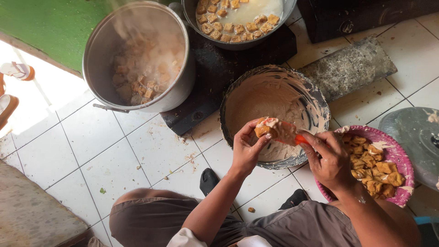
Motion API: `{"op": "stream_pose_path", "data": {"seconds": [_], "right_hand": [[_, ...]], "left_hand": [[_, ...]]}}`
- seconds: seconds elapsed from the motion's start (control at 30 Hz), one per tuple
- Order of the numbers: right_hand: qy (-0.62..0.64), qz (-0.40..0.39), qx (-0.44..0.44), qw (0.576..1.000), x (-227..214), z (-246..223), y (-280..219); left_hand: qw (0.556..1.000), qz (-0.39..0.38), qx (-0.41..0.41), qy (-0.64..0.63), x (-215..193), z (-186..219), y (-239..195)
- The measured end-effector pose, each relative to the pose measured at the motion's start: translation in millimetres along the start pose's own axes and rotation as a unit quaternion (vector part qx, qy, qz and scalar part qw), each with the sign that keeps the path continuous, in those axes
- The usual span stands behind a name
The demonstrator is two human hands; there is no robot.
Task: The person scoops a thick brown paste from a large bowl using an orange spatula and spreads it onto small fried dough pieces held in their left hand. They then place the coated pieces into a pink basket. Two pots on the stove are visible, one boiling and one frying similar dough pieces.
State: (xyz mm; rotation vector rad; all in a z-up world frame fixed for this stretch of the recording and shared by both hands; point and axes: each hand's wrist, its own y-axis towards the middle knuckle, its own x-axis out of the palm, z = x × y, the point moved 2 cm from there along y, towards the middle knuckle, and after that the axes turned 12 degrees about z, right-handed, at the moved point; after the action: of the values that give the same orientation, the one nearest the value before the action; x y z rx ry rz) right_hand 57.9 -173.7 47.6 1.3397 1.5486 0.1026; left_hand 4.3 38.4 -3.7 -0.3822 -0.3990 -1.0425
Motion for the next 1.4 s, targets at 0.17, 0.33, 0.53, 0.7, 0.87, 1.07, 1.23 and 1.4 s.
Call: {"op": "stream_pose_path", "data": {"seconds": [0.17, 0.33, 0.53, 0.7, 0.87, 1.07, 1.23, 1.4], "right_hand": [[0.036, -0.046, 0.047, 0.997, 0, 12, 5], [0.214, -0.134, 0.286, 0.924, 19, 23, -7], [0.4, -0.192, 0.318, 0.838, 41, 9, -34], [0.464, -0.238, 0.468, 0.713, 51, 13, -37], [0.485, -0.204, 0.565, 0.635, 39, 18, -32], [0.482, -0.107, 0.635, 0.594, 18, 24, -13], [0.512, -0.084, 0.611, 0.598, 11, 29, -9], [0.501, -0.086, 0.623, 0.595, 7, 38, -9]], "left_hand": [[0.981, 0.01, 0.182, 0.063, -1, 22, 11], [0.874, 0.057, 0.33, 0.351, -21, 58, 23], [0.93, 0.018, 0.267, 0.252, -15, 45, 19], [0.971, 0.058, 0.198, 0.121, -22, 35, 28], [0.987, 0.148, 0.044, 0.05, -59, -18, 48], [0.929, 0.262, -0.26, -0.001, -98, -135, 62], [0.968, 0.229, -0.071, 0.075, -85, -108, 182], [0.944, 0.278, 0.049, 0.168, -65, -22, 278]]}}
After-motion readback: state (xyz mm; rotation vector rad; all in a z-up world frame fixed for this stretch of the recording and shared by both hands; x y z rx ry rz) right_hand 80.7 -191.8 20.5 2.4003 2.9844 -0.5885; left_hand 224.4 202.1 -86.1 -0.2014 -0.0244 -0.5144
